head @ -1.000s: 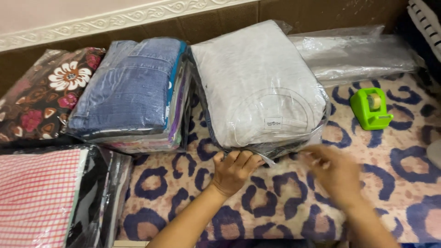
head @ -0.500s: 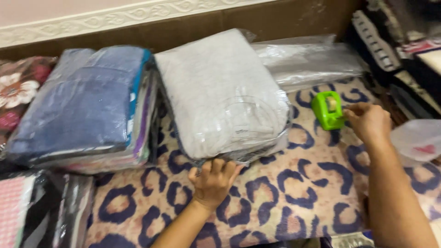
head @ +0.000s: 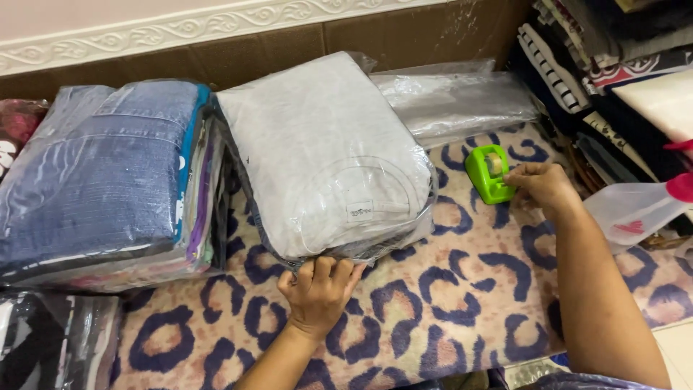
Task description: The person is packing a stack of folded white clothes into a clear plastic bag. They use a green tape dispenser to apply adhesive tape to seal the bag's edges. The person smooths the plastic and presses the tape down to secure the package.
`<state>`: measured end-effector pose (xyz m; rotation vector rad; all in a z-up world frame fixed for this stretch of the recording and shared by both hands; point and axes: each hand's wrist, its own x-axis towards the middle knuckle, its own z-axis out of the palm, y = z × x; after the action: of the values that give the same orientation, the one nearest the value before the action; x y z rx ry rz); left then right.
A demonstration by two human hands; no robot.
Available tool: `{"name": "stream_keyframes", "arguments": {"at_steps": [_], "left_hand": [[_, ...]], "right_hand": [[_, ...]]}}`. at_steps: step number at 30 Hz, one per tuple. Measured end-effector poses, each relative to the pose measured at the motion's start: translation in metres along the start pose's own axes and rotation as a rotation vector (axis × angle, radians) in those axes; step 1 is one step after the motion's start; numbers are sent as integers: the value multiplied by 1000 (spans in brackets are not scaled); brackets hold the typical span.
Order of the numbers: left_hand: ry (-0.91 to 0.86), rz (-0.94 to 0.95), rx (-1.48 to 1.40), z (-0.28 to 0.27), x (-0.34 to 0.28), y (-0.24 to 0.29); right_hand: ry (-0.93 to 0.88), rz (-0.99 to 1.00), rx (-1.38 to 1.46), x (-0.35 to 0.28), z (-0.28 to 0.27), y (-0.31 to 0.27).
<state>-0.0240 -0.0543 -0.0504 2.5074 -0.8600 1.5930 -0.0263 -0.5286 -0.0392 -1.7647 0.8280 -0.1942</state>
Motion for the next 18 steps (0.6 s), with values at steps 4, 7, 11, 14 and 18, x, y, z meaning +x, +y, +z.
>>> {"name": "stream_keyframes", "arguments": {"at_steps": [4, 7, 11, 14, 18], "left_hand": [[6, -5, -15, 0, 1, 0], [-4, 0, -9, -1, 1, 0], [9, -13, -32, -1, 3, 1], [8, -14, -33, 0, 1, 2], [3, -15, -34, 1, 0, 2]], "right_hand": [[-8, 85, 45, -18, 2, -15], [-43, 121, 159, -11, -2, -6], [-26, 187, 233, -29, 3, -18], [30, 215, 244, -41, 8, -27], [6, 255, 449, -21, 2, -8]]}}
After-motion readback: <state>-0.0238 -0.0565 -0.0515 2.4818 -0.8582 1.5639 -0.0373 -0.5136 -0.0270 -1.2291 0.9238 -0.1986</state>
